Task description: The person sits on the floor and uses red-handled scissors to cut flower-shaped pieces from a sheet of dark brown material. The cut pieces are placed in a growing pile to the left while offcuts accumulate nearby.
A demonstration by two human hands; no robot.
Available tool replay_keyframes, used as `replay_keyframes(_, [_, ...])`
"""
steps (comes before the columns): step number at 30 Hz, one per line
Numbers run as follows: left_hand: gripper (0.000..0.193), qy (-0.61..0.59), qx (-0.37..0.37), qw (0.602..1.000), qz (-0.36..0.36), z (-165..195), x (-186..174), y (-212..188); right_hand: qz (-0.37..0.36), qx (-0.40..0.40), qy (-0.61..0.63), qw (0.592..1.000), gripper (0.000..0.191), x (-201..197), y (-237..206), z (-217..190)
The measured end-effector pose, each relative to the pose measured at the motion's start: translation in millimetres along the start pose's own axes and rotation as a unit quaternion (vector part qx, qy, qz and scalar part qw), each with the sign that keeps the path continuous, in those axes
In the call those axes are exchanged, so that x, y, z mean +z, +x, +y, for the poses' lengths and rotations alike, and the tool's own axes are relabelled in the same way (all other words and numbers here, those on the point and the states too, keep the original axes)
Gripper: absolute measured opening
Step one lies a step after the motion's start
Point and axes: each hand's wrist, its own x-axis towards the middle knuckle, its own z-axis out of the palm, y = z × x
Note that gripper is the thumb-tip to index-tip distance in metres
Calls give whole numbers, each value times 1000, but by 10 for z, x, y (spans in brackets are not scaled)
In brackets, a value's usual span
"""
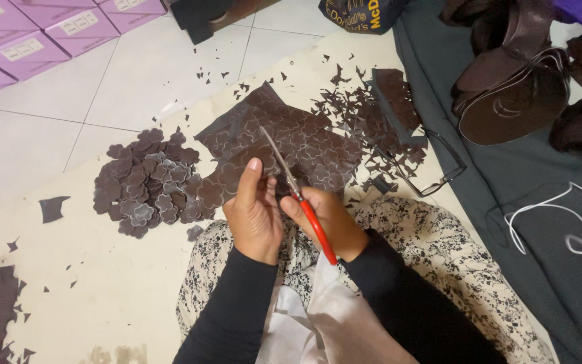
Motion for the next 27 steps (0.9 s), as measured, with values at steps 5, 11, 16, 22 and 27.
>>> replay_keyframes(5, [17, 67, -8, 997, 49, 7, 45, -35, 1, 118, 8, 993, 53, 14, -9, 43])
replay_keyframes(11, [22, 107, -13, 991, 76, -52, 46, -74, -1, 95, 19, 995, 51, 45, 22, 48])
replay_keyframes(16, [30, 107, -30, 990, 82, -103, 13, -82, 10, 105, 59, 993, 48, 80, 48, 36])
replay_keyframes(22, [26, 92, -17, 992, 85, -104, -5, -23, 3, 56, 28, 998, 46, 41, 48, 57])
replay_keyframes(27, [21, 93, -11, 994, 61, -5, -1, 13, 18, 64, -54, 996, 51, 12, 51, 89])
